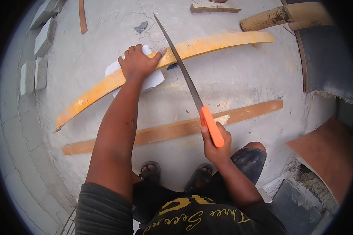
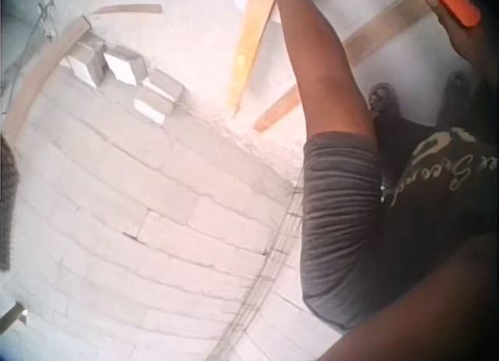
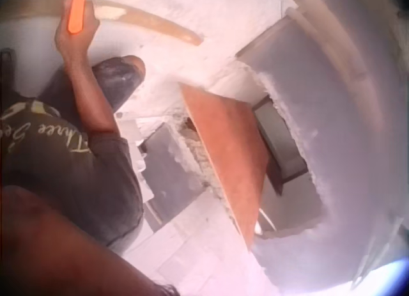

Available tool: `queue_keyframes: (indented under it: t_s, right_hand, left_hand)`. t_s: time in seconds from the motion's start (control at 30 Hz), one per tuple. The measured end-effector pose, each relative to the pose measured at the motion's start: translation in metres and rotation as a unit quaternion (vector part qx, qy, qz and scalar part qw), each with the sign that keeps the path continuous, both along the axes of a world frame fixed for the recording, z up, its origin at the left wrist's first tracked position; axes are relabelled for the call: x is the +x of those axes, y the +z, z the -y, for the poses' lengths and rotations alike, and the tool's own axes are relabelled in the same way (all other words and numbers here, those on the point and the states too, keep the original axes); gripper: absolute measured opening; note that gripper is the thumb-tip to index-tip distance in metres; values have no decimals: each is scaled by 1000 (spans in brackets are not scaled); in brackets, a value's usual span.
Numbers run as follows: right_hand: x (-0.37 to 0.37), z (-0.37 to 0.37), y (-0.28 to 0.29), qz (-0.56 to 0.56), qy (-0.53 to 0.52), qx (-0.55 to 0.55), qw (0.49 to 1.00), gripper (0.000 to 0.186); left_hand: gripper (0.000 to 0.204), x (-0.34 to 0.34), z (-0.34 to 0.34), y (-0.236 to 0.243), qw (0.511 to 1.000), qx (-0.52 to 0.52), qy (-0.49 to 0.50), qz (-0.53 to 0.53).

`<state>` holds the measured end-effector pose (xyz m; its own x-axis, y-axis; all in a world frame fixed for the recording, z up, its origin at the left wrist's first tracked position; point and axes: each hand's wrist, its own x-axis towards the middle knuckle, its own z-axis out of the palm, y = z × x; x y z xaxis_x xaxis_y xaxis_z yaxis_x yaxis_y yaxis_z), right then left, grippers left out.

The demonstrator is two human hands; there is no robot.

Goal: The person positions a wooden beam on a support block and saws through it using a hand saw, then hands the cut piece up to a worker on a ladder.

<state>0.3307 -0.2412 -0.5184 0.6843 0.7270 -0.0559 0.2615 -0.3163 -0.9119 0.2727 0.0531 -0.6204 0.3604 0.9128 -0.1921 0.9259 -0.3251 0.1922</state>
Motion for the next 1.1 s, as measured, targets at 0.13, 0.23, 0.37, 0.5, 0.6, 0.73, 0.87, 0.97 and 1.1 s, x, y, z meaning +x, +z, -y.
queue_keyframes:
  t_s: [0.13, 0.23, 0.37, 0.5, 0.6, 0.73, 0.87, 0.97, 1.1]
  right_hand:
    - [0, 6, 6, 14, 24, -26, 999, 24]
    - [28, -82, -29, -15, 37, 1, 999, 35]
    - [26, -74, -23, -19, 24, -23, 999, 34]
    - [5, 27, 12, -18, 22, -60, 998, 29]
    - [1, 23, 8, -36, 19, -57, 998, 28]
    - [33, -97, -32, -56, 8, 24, 998, 36]
    - [27, -56, -30, -86, -5, -28, 996, 29]
    - [5, 31, 6, -73, 9, -109, 991, 19]
    - [9, 27, -5, -79, 3, -66, 995, 24]
  left_hand:
    - [103, 2, -1, -1, 1000, -23, 10, -4]
    - [103, 6, -1, 1, 1000, -5, 0, 28]
    - [103, 4, 4, 2, 1000, -27, 16, 3]
    - [104, 2, 1, -3, 1000, -14, 13, 13]
    - [104, 2, -1, -3, 1000, -24, 13, -2]
    - [105, 4, 1, 0, 1000, -18, 7, 16]
    - [104, 4, 1, 1, 1000, 4, 3, 15]
    - [104, 2, 1, -5, 1000, -11, 7, 16]
    - [104, 3, 0, -6, 1000, -8, 14, -2]
